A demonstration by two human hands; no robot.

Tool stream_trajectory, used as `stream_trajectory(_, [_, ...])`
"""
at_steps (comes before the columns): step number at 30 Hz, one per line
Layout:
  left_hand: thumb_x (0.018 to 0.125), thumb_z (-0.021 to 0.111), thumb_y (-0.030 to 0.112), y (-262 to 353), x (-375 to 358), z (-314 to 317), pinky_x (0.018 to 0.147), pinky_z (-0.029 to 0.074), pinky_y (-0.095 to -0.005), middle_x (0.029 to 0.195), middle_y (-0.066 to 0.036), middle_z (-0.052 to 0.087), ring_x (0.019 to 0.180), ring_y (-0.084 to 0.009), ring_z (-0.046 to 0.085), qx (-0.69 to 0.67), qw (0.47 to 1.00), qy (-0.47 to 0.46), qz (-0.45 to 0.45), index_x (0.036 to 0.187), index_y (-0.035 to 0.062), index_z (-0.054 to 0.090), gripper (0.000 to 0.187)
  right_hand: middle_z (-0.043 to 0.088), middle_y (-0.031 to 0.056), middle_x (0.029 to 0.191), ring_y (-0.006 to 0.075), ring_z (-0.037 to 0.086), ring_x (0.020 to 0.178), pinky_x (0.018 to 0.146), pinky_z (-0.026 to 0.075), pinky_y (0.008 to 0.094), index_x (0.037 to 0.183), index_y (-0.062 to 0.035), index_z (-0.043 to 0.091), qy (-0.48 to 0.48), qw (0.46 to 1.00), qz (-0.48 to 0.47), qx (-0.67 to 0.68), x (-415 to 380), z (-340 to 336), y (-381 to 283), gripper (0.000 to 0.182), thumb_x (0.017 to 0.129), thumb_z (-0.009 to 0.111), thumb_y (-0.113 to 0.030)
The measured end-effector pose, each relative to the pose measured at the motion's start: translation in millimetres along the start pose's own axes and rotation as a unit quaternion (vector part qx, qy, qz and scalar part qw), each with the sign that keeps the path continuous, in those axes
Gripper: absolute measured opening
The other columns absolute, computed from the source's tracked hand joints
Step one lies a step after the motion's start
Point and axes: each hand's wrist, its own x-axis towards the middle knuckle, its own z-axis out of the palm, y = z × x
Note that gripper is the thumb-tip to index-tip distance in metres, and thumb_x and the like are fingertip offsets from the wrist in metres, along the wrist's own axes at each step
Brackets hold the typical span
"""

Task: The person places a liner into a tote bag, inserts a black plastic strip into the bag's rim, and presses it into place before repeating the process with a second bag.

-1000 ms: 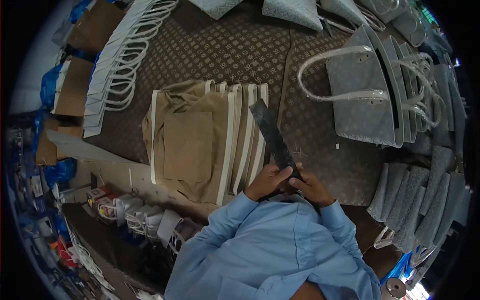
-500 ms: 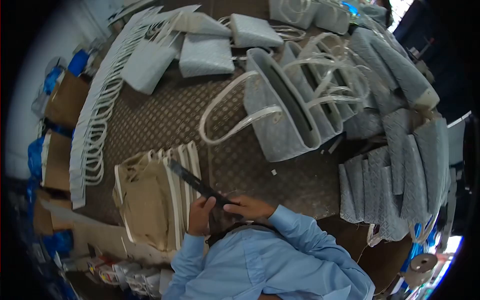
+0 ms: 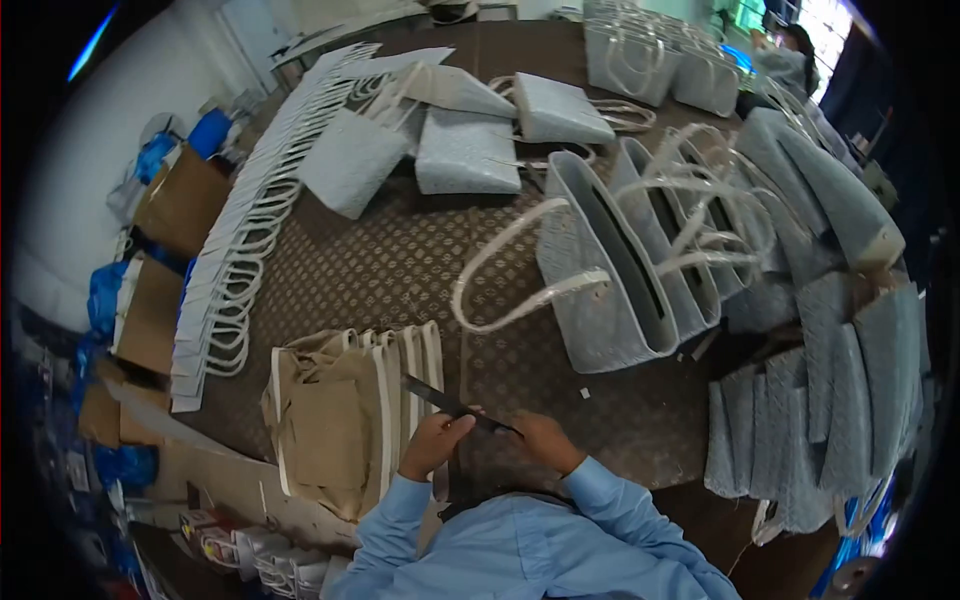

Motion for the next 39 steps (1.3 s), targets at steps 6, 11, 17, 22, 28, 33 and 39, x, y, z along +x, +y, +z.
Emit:
stream_trajectory(6, [0.092,0.053,0.022,10.4,72.4,-93.3,0.076,0.051,-0.0282,0.098,-0.012,0.065,0.086,-0.0157,0.062,0.046,0.996,0.070,-0.015,0.112,-0.0019,0.058,0.032,0.061,0.0211,0.085,0.0394,0.058,0.078,0.068,0.045,0.0432,0.091,-0.0017,0.061,-0.031,0.979,0.186,-0.075,-8.2,-16.1,95.3,0.032,0.087,0.055,-0.033])
stream_trajectory(11, [0.093,0.051,0.029,43.0,199.9,-163.8,0.068,0.051,-0.0286,0.094,-0.009,0.065,0.080,-0.0138,0.062,0.189,0.979,0.071,-0.015,0.107,-0.0009,0.060,0.034,0.058,0.0233,0.075,0.0443,0.055,0.072,0.062,0.042,0.0512,0.079,-0.0040,0.058,0.055,0.937,0.329,-0.106,3.9,-26.0,153.1,0.037,0.084,0.057,-0.041])
stream_trajectory(17, [0.087,0.056,0.025,99.9,413.3,-202.7,0.074,0.048,-0.0372,0.093,-0.015,0.063,0.085,-0.0261,0.061,0.495,0.834,0.212,0.124,0.100,-0.0026,0.059,0.031,0.061,0.0181,0.076,0.0386,0.058,0.072,0.069,0.046,0.0457,0.088,-0.0035,0.062,0.184,0.938,0.162,-0.245,29.7,-3.8,173.1,0.040,0.082,0.061,-0.043])
stream_trajectory(22, [0.085,0.057,0.023,130.1,581.1,-222.0,0.095,0.038,-0.0471,0.114,-0.015,0.056,0.110,-0.0320,0.050,0.740,0.507,0.291,0.334,0.110,0.0089,0.058,0.029,0.060,0.0163,0.088,0.0341,0.058,0.081,0.074,0.044,0.0562,0.102,-0.0093,0.065,0.219,0.751,-0.138,-0.608,-53.2,51.2,299.9,0.041,0.081,0.061,-0.044])
stream_trajectory(28, [0.082,0.057,0.017,174.3,584.6,-212.7,0.076,0.046,-0.0494,0.095,-0.014,0.063,0.099,-0.0274,0.056,0.852,0.449,0.241,0.120,0.083,0.0092,0.068,0.014,0.059,0.0132,0.094,0.0317,0.057,0.090,0.076,0.043,0.0611,0.103,-0.0122,0.065,0.336,0.783,-0.058,-0.521,-70.9,61.1,281.2,0.043,0.081,0.060,-0.048])
stream_trajectory(33, [0.082,0.060,0.025,317.2,411.9,-314.9,0.067,0.047,-0.0420,0.082,-0.017,0.062,0.076,-0.0316,0.059,0.760,0.525,0.336,0.186,0.082,-0.0005,0.065,0.026,0.061,0.0150,0.085,0.0327,0.058,0.081,0.073,0.045,0.0552,0.095,-0.0089,0.066,0.360,0.771,-0.132,-0.509,-38.1,42.0,276.5,0.044,0.081,0.058,-0.050])
stream_trajectory(39, [0.086,0.059,0.028,417.8,129.2,-217.8,0.060,0.043,-0.0282,0.064,-0.008,0.058,0.059,-0.0147,0.053,0.417,0.717,0.411,0.378,0.076,-0.0027,0.060,0.032,0.059,0.0200,0.069,0.0379,0.058,0.067,0.062,0.045,0.0454,0.074,-0.0023,0.061,0.125,0.924,0.255,-0.255,20.8,-3.7,172.8,0.051,0.080,0.058,-0.052])
